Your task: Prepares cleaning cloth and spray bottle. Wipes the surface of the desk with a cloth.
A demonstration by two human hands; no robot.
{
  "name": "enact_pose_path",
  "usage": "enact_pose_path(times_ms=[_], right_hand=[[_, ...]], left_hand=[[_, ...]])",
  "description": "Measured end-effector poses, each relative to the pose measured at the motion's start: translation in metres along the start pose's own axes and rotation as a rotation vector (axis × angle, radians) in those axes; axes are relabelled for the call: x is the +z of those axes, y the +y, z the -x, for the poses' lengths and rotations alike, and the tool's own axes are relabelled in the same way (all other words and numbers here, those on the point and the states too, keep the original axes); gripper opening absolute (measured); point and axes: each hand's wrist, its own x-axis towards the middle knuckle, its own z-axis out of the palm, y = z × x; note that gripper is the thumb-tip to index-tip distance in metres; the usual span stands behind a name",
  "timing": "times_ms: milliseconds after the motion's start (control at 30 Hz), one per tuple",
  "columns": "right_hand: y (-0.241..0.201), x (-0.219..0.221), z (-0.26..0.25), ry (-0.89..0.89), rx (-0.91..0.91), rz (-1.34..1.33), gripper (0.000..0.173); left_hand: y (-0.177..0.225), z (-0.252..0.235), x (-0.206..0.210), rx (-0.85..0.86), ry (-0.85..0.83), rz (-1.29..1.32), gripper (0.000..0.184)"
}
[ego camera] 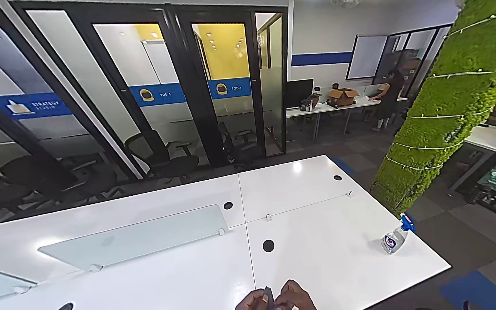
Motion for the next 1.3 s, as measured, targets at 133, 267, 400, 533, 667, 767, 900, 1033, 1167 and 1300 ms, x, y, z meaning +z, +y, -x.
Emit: enact_pose_path(times_ms=[133,267,400,533,667,767,900,1033,1167,1300], right_hand=[[0.007,-0.001,-0.004,0.048,-0.071,-0.025,0.013],[0.012,-0.001,-0.004,0.087,-0.115,0.067,0.014],[0.012,0.000,-0.006,0.096,-0.071,-0.046,0.014],[0.008,0.004,-0.005,0.048,0.002,-0.150,0.013],[0.011,0.004,-0.007,0.023,-0.056,-0.128,0.012],[0.009,0.002,-0.008,-0.008,-0.006,-0.062,0.025],[0.010,-0.002,-0.009,-0.005,-0.013,0.008,0.013],[0.013,-0.006,-0.006,0.059,-0.098,0.019,0.016],[0.014,-0.021,-0.011,0.190,-0.182,-0.028,0.016],[0.021,-0.039,-0.008,0.239,-0.168,0.129,0.014]], left_hand=[[0.004,0.004,0.006,0.119,-0.100,-0.047,0.015],[0.008,0.006,0.007,0.160,-0.132,-0.120,0.015],[0.004,0.004,0.005,0.186,-0.148,-0.119,0.015],[-0.002,0.005,0.004,0.226,-0.163,-0.126,0.015],[-0.008,0.004,-0.001,0.269,-0.213,-0.171,0.019],[-0.011,0.006,-0.001,0.285,-0.207,-0.203,0.019],[-0.009,0.009,-0.001,0.235,-0.201,-0.160,0.019],[-0.012,0.009,-0.008,0.080,-0.280,-0.299,0.026],[-0.023,0.008,-0.026,0.000,-0.232,-0.631,0.027],[-0.009,0.001,-0.050,-0.132,-0.197,-0.686,0.037]])
